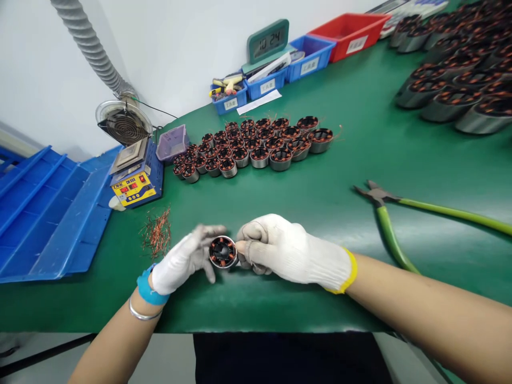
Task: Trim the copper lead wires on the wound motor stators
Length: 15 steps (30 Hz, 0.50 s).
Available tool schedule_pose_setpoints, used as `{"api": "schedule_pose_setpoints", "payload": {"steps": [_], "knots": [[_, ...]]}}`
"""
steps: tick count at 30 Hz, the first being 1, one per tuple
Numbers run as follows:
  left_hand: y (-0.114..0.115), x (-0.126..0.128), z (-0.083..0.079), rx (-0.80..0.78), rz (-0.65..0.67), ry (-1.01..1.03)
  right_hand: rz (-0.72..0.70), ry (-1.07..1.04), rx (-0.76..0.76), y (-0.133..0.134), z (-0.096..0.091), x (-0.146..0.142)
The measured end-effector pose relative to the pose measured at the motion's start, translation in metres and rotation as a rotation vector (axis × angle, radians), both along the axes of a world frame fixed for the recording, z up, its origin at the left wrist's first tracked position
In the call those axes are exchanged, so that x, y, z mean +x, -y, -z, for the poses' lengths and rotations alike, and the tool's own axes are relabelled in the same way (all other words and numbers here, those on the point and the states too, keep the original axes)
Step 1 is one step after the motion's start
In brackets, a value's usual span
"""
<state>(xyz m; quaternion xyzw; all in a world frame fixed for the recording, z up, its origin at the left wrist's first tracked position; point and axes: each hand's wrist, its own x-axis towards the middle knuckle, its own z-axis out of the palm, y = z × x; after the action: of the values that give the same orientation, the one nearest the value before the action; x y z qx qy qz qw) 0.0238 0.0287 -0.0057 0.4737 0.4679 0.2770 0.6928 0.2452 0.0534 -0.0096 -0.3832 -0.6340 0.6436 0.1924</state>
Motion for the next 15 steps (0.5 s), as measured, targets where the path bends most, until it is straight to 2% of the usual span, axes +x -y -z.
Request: {"api": "schedule_pose_setpoints", "payload": {"steps": [2, 3, 5, 7, 9, 12, 13, 14, 15], "knots": [[0.004, 0.000, -0.009, -0.113, 0.091, 0.033, 0.002, -0.051, -0.018, 0.002, 0.000, 0.001], [0.007, 0.002, -0.012, -0.100, 0.084, 0.041, 0.001, -0.071, -0.029, 0.002, 0.000, 0.000], [0.013, 0.007, -0.012, 0.023, -0.009, 0.054, 0.004, -0.099, -0.063, 0.003, 0.001, 0.000], [0.019, 0.011, -0.008, 0.295, -0.109, 0.021, 0.034, -0.135, -0.109, 0.003, 0.001, -0.001], [0.023, 0.012, -0.003, 0.679, -0.133, -0.105, 0.081, -0.197, -0.157, 0.004, 0.000, -0.003], [0.029, 0.010, -0.003, 1.253, -0.030, -0.339, 0.112, -0.295, -0.204, 0.006, -0.004, -0.003], [0.031, 0.010, -0.005, 1.376, 0.024, -0.361, 0.108, -0.314, -0.215, 0.007, -0.006, -0.003], [0.032, 0.010, -0.008, 1.422, 0.039, -0.353, 0.099, -0.322, -0.221, 0.008, -0.007, -0.003], [0.033, 0.010, -0.011, 1.388, 0.003, -0.346, 0.090, -0.321, -0.222, 0.008, -0.007, -0.002]]}}
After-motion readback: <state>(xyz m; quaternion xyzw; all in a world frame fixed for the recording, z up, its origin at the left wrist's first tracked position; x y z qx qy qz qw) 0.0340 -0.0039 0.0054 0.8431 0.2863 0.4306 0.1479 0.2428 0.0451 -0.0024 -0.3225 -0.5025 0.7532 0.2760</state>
